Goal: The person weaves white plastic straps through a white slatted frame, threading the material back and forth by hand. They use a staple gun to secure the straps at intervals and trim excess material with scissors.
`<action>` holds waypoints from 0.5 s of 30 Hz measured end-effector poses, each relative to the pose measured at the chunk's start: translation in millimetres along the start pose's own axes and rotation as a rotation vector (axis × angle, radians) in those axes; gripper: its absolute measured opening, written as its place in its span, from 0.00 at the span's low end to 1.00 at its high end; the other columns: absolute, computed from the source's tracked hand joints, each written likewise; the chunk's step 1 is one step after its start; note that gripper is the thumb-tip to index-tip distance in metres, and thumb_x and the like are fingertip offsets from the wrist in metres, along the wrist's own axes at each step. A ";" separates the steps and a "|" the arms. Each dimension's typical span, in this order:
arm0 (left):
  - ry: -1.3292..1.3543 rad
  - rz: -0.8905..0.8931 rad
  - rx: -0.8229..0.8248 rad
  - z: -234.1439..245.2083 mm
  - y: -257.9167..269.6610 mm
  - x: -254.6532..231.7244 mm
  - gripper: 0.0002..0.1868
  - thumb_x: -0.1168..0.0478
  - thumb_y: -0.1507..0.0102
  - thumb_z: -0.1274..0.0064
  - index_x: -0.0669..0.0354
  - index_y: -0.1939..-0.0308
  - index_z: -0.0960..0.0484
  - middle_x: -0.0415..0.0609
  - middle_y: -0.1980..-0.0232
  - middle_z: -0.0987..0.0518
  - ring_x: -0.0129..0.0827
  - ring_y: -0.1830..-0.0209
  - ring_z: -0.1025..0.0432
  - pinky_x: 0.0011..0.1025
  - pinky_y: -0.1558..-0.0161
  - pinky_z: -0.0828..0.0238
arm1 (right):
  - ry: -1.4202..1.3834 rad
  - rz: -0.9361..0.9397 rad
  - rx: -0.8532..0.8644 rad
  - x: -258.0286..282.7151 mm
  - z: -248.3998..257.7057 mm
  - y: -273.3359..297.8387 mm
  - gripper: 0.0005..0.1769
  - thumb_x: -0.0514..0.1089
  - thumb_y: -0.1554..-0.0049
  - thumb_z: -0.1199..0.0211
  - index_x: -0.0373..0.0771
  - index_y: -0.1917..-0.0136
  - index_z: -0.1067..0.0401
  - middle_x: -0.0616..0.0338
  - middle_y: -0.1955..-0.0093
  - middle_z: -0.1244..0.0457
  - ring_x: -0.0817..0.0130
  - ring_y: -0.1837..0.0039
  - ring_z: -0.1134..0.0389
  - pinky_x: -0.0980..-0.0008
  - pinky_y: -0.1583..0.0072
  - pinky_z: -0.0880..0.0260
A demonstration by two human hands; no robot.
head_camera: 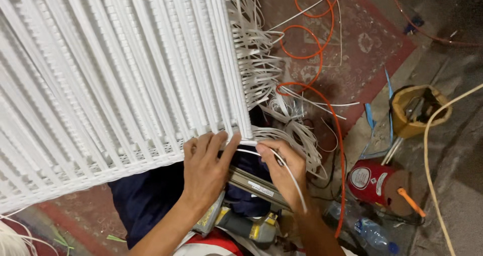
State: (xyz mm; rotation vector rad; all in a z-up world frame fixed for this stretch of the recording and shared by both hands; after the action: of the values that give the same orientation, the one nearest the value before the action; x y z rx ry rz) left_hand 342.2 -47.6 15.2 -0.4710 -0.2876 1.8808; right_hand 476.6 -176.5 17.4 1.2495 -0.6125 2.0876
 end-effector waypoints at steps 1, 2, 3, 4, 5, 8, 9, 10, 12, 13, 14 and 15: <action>0.002 0.040 0.007 -0.6 0.2 -1.2 0.28 0.68 0.43 0.47 0.47 0.38 0.22 0.46 0.46 0.23 0.44 0.51 0.31 0.45 0.54 0.41 | -0.030 0.023 0.057 3.9 7.9 -4.6 0.06 0.40 0.40 0.36 0.37 0.50 0.22 0.61 0.54 0.28 0.73 0.51 0.28 0.74 0.47 0.27; 0.002 0.033 0.013 0.0 -1.2 -2.3 0.28 0.68 0.43 0.47 0.47 0.38 0.22 0.46 0.46 0.23 0.44 0.51 0.31 0.45 0.54 0.41 | -0.034 0.017 0.051 -0.3 10.8 -10.7 0.06 0.40 0.40 0.36 0.37 0.50 0.22 0.61 0.54 0.28 0.73 0.51 0.28 0.74 0.47 0.27; 0.050 0.061 0.015 0.2 -2.9 -2.4 0.28 0.71 0.42 0.50 0.45 0.38 0.22 0.46 0.47 0.24 0.45 0.54 0.32 0.45 0.54 0.43 | -0.090 0.103 0.099 -2.9 12.8 -17.0 0.07 0.36 0.40 0.37 0.35 0.47 0.23 0.55 0.49 0.29 0.67 0.45 0.29 0.70 0.41 0.29; 0.094 0.093 0.018 2.0 -3.8 -0.9 0.29 0.73 0.40 0.52 0.44 0.38 0.22 0.47 0.48 0.24 0.46 0.57 0.34 0.46 0.54 0.46 | -0.149 0.192 0.150 -4.3 12.8 -23.7 0.09 0.33 0.40 0.37 0.32 0.45 0.24 0.49 0.44 0.31 0.60 0.40 0.29 0.67 0.35 0.31; 0.090 0.090 0.025 4.2 -6.1 -0.3 0.29 0.73 0.40 0.52 0.44 0.38 0.22 0.47 0.48 0.24 0.46 0.57 0.34 0.46 0.54 0.46 | -0.156 0.188 0.148 -5.6 12.5 -30.3 0.09 0.33 0.40 0.37 0.32 0.45 0.24 0.49 0.44 0.31 0.60 0.40 0.29 0.67 0.35 0.31; 0.114 0.084 -0.015 11.8 -13.6 -2.7 0.20 0.68 0.31 0.53 0.42 0.38 0.22 0.48 0.48 0.23 0.46 0.58 0.34 0.45 0.53 0.49 | -0.123 0.467 0.144 -5.5 13.3 -41.6 0.09 0.31 0.39 0.37 0.29 0.45 0.24 0.49 0.43 0.29 0.58 0.42 0.26 0.61 0.37 0.32; 0.109 0.094 -0.028 14.3 -17.5 -3.3 0.18 0.67 0.31 0.51 0.41 0.39 0.21 0.47 0.49 0.23 0.46 0.58 0.34 0.44 0.52 0.50 | -0.164 0.443 0.138 -6.6 13.2 -44.1 0.09 0.33 0.38 0.38 0.30 0.44 0.23 0.49 0.43 0.29 0.59 0.43 0.27 0.64 0.38 0.32; 0.101 0.102 -0.045 18.2 -21.6 -6.1 0.17 0.65 0.30 0.48 0.41 0.40 0.19 0.46 0.49 0.22 0.45 0.58 0.33 0.44 0.52 0.51 | -0.205 0.425 0.130 -6.8 15.2 -45.8 0.10 0.34 0.38 0.38 0.32 0.44 0.23 0.49 0.42 0.29 0.60 0.44 0.28 0.67 0.40 0.32; 0.103 0.095 -0.059 17.3 -25.2 -8.1 0.18 0.66 0.29 0.47 0.40 0.38 0.21 0.46 0.49 0.23 0.44 0.58 0.34 0.43 0.51 0.52 | -0.216 0.446 0.110 -11.8 15.3 -48.9 0.10 0.34 0.38 0.38 0.31 0.44 0.23 0.48 0.43 0.29 0.59 0.44 0.29 0.66 0.40 0.32; 0.112 0.092 -0.077 16.5 -26.6 -7.9 0.20 0.67 0.28 0.47 0.39 0.35 0.23 0.46 0.49 0.23 0.43 0.59 0.34 0.42 0.51 0.54 | -0.218 0.469 0.093 -14.4 14.3 -50.4 0.10 0.35 0.38 0.38 0.31 0.43 0.24 0.47 0.43 0.30 0.57 0.44 0.29 0.65 0.40 0.31; 0.108 0.085 -0.072 16.5 -28.7 -8.9 0.20 0.67 0.28 0.47 0.39 0.35 0.23 0.46 0.49 0.23 0.43 0.59 0.34 0.42 0.51 0.54 | -0.224 0.466 0.085 -14.8 14.5 -52.3 0.10 0.35 0.38 0.38 0.31 0.43 0.24 0.47 0.43 0.30 0.57 0.44 0.29 0.65 0.40 0.31; 0.094 0.092 -0.053 17.1 -30.7 -9.8 0.19 0.65 0.30 0.44 0.40 0.37 0.21 0.46 0.49 0.23 0.44 0.57 0.34 0.43 0.50 0.53 | -0.213 0.515 0.052 -13.7 15.5 -53.4 0.08 0.31 0.39 0.37 0.29 0.46 0.24 0.46 0.45 0.29 0.56 0.45 0.27 0.64 0.41 0.30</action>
State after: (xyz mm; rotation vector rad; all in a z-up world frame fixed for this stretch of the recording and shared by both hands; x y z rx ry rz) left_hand 363.1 -45.6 44.9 -0.6159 -0.2574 1.9380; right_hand 528.9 -153.2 15.9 1.4730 -1.0762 2.4046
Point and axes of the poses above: each hand's wrist, its own y-axis away from the middle knuckle, its own z-axis out of the back of the hand, x = y × z, the point moved 2 cm from there along -y, towards the middle knuckle
